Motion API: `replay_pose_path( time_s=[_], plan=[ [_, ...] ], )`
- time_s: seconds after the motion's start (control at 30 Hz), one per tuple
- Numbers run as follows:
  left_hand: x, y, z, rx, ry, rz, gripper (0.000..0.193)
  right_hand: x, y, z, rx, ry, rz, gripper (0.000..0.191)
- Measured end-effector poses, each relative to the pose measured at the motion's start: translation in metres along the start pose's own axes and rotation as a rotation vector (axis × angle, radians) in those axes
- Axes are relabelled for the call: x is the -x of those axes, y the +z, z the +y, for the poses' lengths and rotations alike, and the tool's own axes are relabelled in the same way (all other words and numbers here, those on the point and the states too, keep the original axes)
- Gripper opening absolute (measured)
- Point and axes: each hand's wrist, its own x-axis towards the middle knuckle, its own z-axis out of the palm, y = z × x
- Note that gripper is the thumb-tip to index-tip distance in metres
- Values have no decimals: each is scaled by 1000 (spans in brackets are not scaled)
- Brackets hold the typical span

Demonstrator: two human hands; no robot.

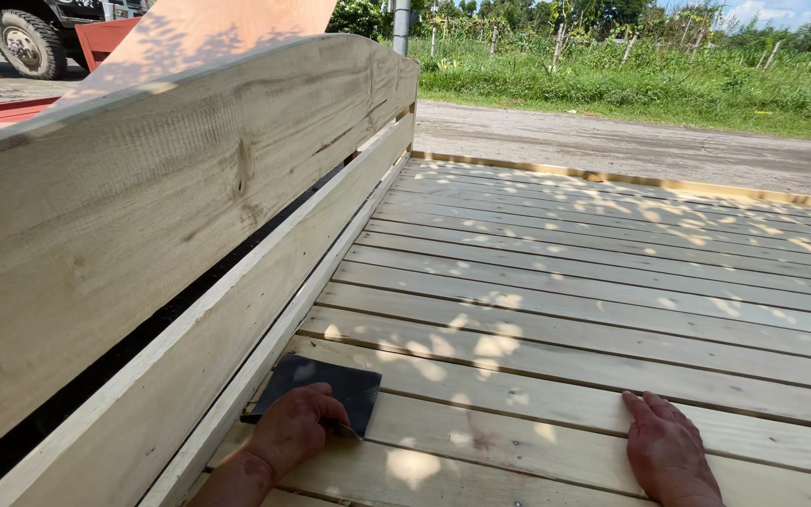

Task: The person sands the wooden plank surface of a trailer bed by hand, rubbing a sheet of sandpaper back and forth across the planks. They occasionally reposition the sandpaper in their hand and shift to sand different areas of the planks.

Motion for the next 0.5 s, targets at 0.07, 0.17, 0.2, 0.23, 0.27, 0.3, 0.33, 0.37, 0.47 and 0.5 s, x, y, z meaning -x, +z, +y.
replay_pose_path(
  time_s=[0.07, 0.17, 0.2, 0.23, 0.27, 0.3, 0.33, 0.37, 0.47, 0.5],
  plan=[
    [2, 7, 11, 44, 48, 5, 22, 1, 2, 1, 8, -14, 26, 47],
    [-10, 59, 59, 143, 265, -19, 21, 1, 3, 4, 14, 28, -13, 46],
    [-14, 81, 79, 153, 342, -29, 21, 1, 2, 4, 13, 23, -9, 46],
    [-17, 93, 89, 163, 420, -40, 22, 1, 0, 4, 11, 21, -5, 47],
    [-18, 101, 94, 169, 388, -58, 22, 2, -2, 4, 10, 21, -1, 47],
    [-19, 103, 95, 176, 357, -75, 22, 2, -3, 3, 3, 36, -21, 46],
    [-17, 98, 91, 185, 323, -91, 22, 2, -5, 2, -3, 48, -44, 46],
    [-15, 85, 78, 146, 406, 59, 21, 2, -6, 1, -9, 58, -67, 46],
    [-3, 26, 24, 133, -45, -85, 26, 4, -10, -1, -6, 68, -79, 47],
    [0, 6, 5, 117, -109, -74, 25, 4, -10, -2, 0, 72, -77, 47]
  ],
)
